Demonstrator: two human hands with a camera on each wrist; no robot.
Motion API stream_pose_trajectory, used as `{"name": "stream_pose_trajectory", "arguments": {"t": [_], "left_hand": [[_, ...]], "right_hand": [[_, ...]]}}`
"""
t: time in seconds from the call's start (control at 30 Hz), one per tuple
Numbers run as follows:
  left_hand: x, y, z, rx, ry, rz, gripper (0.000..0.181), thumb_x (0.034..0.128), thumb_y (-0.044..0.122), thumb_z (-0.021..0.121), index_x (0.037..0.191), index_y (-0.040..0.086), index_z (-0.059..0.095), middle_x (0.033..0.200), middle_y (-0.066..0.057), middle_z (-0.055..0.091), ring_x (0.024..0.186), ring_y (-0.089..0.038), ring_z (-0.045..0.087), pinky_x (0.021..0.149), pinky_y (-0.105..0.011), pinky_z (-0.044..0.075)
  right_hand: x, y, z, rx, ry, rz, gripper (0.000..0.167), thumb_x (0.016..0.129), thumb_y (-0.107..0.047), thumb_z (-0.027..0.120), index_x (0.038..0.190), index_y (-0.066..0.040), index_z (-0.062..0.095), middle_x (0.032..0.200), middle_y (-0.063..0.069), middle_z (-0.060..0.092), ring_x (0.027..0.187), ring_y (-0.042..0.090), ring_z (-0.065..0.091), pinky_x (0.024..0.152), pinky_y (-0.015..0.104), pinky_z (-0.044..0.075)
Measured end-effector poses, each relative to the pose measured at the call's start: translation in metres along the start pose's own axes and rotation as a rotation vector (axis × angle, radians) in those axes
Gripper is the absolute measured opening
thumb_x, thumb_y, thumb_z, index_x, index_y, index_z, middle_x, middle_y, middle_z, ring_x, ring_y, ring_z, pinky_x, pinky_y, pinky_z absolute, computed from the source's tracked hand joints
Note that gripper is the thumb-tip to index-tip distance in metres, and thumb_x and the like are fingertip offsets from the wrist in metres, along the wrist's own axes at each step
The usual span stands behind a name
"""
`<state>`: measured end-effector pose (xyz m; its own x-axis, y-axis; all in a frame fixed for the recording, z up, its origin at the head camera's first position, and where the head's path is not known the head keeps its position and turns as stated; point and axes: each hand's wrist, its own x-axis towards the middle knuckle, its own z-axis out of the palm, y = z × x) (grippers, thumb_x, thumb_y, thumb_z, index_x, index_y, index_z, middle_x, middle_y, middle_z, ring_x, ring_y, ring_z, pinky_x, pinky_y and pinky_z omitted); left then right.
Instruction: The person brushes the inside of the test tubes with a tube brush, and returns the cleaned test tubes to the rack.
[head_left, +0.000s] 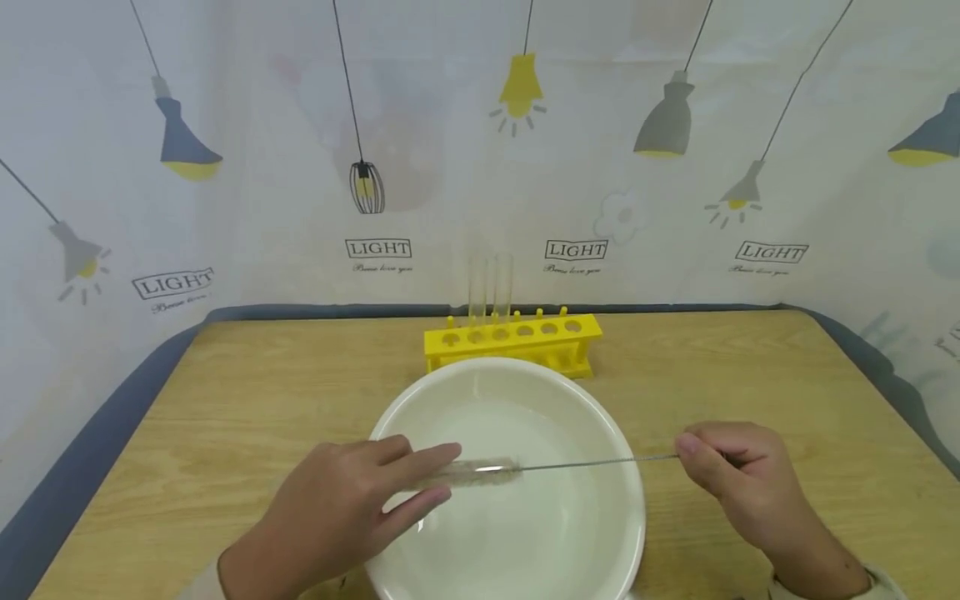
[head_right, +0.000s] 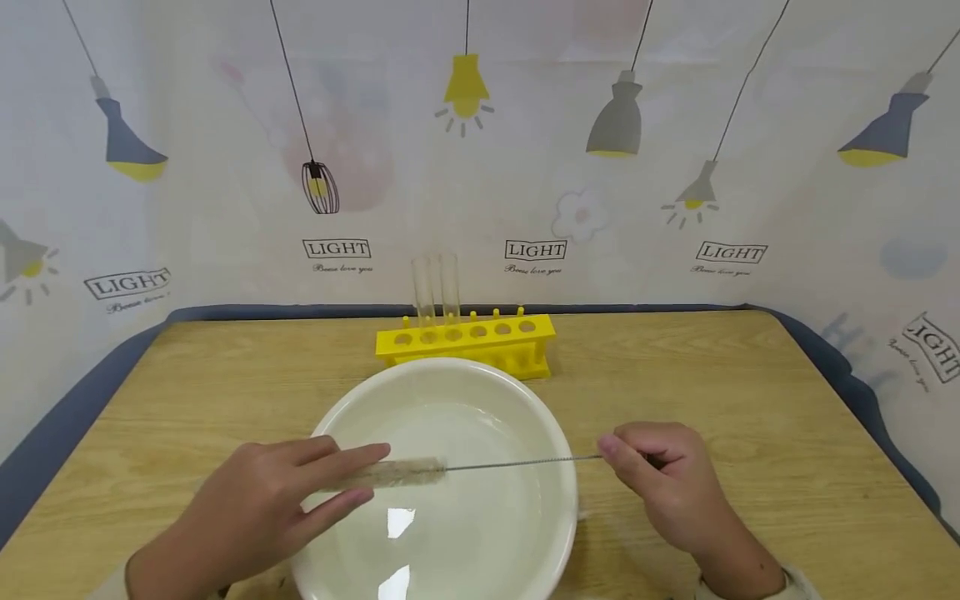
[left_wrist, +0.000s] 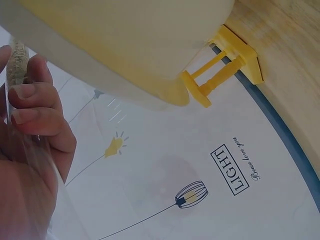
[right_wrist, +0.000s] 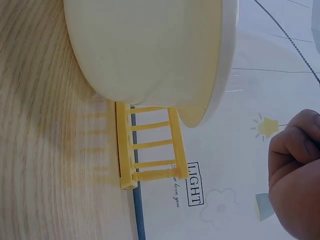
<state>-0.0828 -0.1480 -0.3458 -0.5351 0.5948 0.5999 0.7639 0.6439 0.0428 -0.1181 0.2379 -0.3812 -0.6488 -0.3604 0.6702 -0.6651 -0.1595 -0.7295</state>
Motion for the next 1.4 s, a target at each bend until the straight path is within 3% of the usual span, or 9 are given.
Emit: {"name": "stream_pose_trajectory", "arguments": {"t": [0.33,0.57,0.97,1.13,1.4], "left_hand": [[-0.0013,-0.0010,0.0006,-0.009,0.029,0.018,0.034,0.1051,0.042,0.048,0.119,0.025,0.073,0.070,0.012,0.055,0.053,0.003,0.038,0.048,-0.010,0.028],[-0.0018,-0.0018,0.0002,0.008,-0.005,-0.016,0.039,0.1057,0.047,0.043,0.120,0.027,0.073,0.070,0.013,0.054,0.053,0.002,0.037,0.047,-0.011,0.030],[-0.0012,-0.0031,0.0016,-0.007,0.038,0.016,0.035,0.1055,0.043,0.046,0.117,0.024,0.073,0.071,0.011,0.055,0.052,0.002,0.039,0.047,-0.011,0.029],[-0.0018,-0.0022,0.0020,-0.004,0.014,0.006,0.036,0.1055,0.044,0.045,0.117,0.024,0.074,0.070,0.012,0.056,0.052,0.002,0.039,0.047,-0.012,0.030],[-0.0018,-0.0022,0.0019,0.006,0.009,-0.005,0.037,0.1058,0.045,0.044,0.117,0.025,0.073,0.070,0.011,0.057,0.052,0.002,0.040,0.047,-0.012,0.030]], "right_hand": [[0.0029,0.0012,0.0024,0.107,0.046,-0.034,0.044,0.089,0.032,0.029,0.062,-0.001,0.040,0.055,0.003,0.028,0.047,0.010,0.023,0.040,0.021,0.020],[0.0028,-0.0009,0.0022,0.108,0.063,-0.035,0.045,0.090,0.031,0.029,0.061,-0.003,0.037,0.056,0.002,0.028,0.047,0.010,0.023,0.041,0.020,0.020],[0.0030,-0.0014,0.0025,0.170,0.055,-0.056,0.046,0.092,0.030,0.027,0.061,-0.004,0.029,0.057,0.002,0.026,0.049,0.009,0.023,0.042,0.020,0.021],[0.0016,-0.0009,0.0023,0.220,0.061,-0.056,0.045,0.092,0.030,0.026,0.061,-0.002,0.032,0.058,0.003,0.026,0.049,0.010,0.022,0.042,0.020,0.020],[0.0033,0.0002,0.0010,0.219,0.069,-0.064,0.045,0.093,0.029,0.025,0.061,-0.002,0.031,0.058,0.003,0.026,0.050,0.011,0.021,0.042,0.022,0.019]]}}
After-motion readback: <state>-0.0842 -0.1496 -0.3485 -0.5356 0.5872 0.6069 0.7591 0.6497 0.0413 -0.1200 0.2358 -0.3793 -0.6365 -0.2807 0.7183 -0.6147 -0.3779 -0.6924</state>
